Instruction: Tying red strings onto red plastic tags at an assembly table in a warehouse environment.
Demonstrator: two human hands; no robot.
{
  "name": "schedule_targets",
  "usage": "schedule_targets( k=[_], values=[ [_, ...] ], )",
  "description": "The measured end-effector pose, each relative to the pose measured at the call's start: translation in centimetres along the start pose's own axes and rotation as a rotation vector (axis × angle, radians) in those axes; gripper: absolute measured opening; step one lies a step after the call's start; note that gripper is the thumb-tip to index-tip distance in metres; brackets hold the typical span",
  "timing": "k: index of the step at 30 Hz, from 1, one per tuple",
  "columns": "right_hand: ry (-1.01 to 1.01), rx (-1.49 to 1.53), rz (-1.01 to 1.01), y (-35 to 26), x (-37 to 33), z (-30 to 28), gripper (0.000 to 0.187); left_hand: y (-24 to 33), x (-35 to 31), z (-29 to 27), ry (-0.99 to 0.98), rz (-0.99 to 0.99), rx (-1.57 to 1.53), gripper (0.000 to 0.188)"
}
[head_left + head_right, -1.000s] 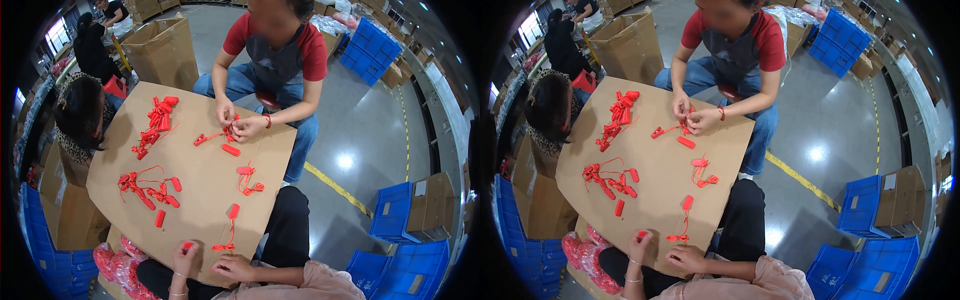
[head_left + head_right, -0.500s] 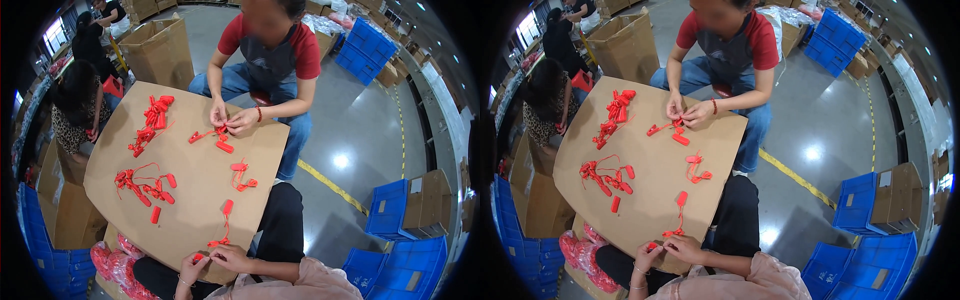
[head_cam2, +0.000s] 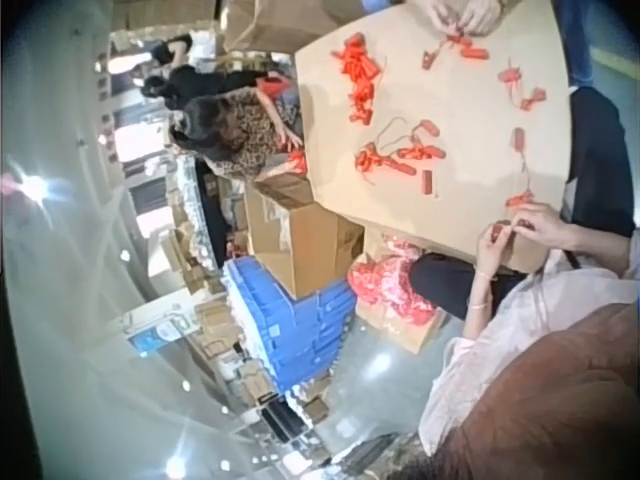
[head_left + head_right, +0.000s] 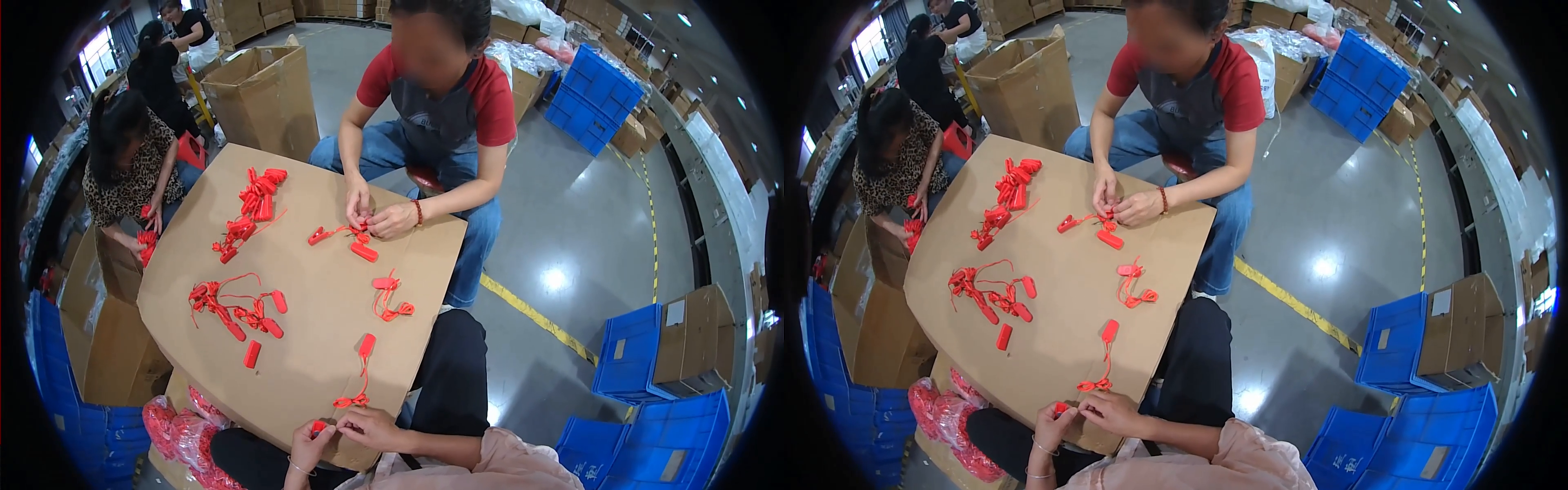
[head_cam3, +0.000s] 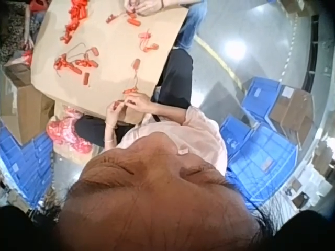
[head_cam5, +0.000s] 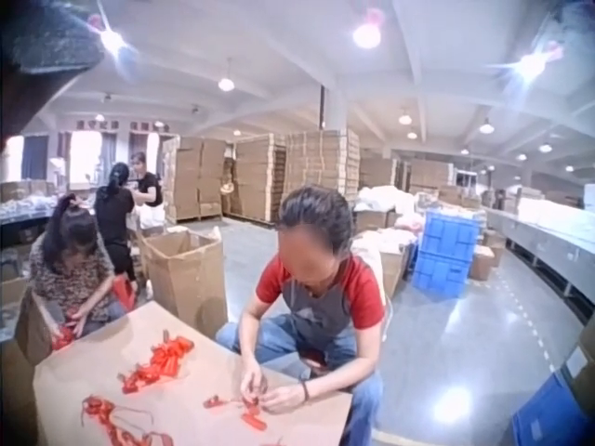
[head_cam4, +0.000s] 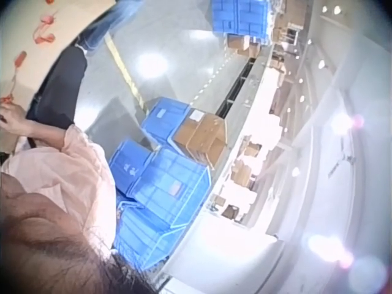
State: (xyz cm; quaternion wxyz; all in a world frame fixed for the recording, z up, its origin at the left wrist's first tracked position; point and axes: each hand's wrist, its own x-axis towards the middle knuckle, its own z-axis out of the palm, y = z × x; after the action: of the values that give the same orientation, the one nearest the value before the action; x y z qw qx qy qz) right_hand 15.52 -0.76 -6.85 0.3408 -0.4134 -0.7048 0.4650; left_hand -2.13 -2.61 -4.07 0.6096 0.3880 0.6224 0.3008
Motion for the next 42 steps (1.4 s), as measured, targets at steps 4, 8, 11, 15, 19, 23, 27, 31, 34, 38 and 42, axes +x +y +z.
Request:
schedule_targets(
  k=[4,8,11,15,19,23,27,31,34,38,42],
  values=[
    [-0.04,0.014,0.056,-0.4,-0.1,-0.4,0.009,-0.9,-0.1,0.0,0.049,-0.023,-0.076,0.011],
    [-0.051,-0.004,0.086,-0.5,-0.4,-0.5,0.01,-1.0,-0.6,-0.2,0.063,0.013,-0.02,0.011],
    [-0.035,-0.014,0.076,-0.9,-0.7,-0.5,0.01,-0.4,-1.1,-0.2,0.032,0.03,-0.207,0.016],
    [-0.047,-0.015,0.098,-0.9,-1.2,-0.3,0.01,0.6,-2.1,0.2,0.028,0.033,-0.155,0.031],
    [-0.012,0.021,0.014,-1.3,-1.4,-0.3,0.008,1.0,-3.0,0.4,0.053,0.058,-0.207,0.04],
    [-0.041,0.025,0.104,-2.6,-1.7,-1.0,0.007,0.5,-3.4,0.7,0.021,0.022,-0.387,0.04],
    [-0.036,0.027,0.025,-1.8,-2.1,-0.1,0.009,-0.8,-4.0,0.2,0.009,0.004,-0.443,0.027],
    [0.029,0.068,-0.022,-1.6,-1.7,0.0,0.008,-1.6,-3.9,0.1,0.124,0.056,-0.353,0.028],
    [0.027,0.013,0.027,-4.5,-0.5,-2.2,0.007,-0.5,-3.3,0.6,0.053,0.178,-0.309,0.026],
    [0.008,-0.163,-0.138,-4.7,0.7,-2.8,0.004,0.2,-3.2,1.0,0.015,0.234,-0.212,0.025],
    [-0.059,-0.324,-0.28,-5.2,1.1,-2.9,0.007,-1.6,-2.9,1.1,-0.004,0.311,-0.178,0.029]
  ],
)
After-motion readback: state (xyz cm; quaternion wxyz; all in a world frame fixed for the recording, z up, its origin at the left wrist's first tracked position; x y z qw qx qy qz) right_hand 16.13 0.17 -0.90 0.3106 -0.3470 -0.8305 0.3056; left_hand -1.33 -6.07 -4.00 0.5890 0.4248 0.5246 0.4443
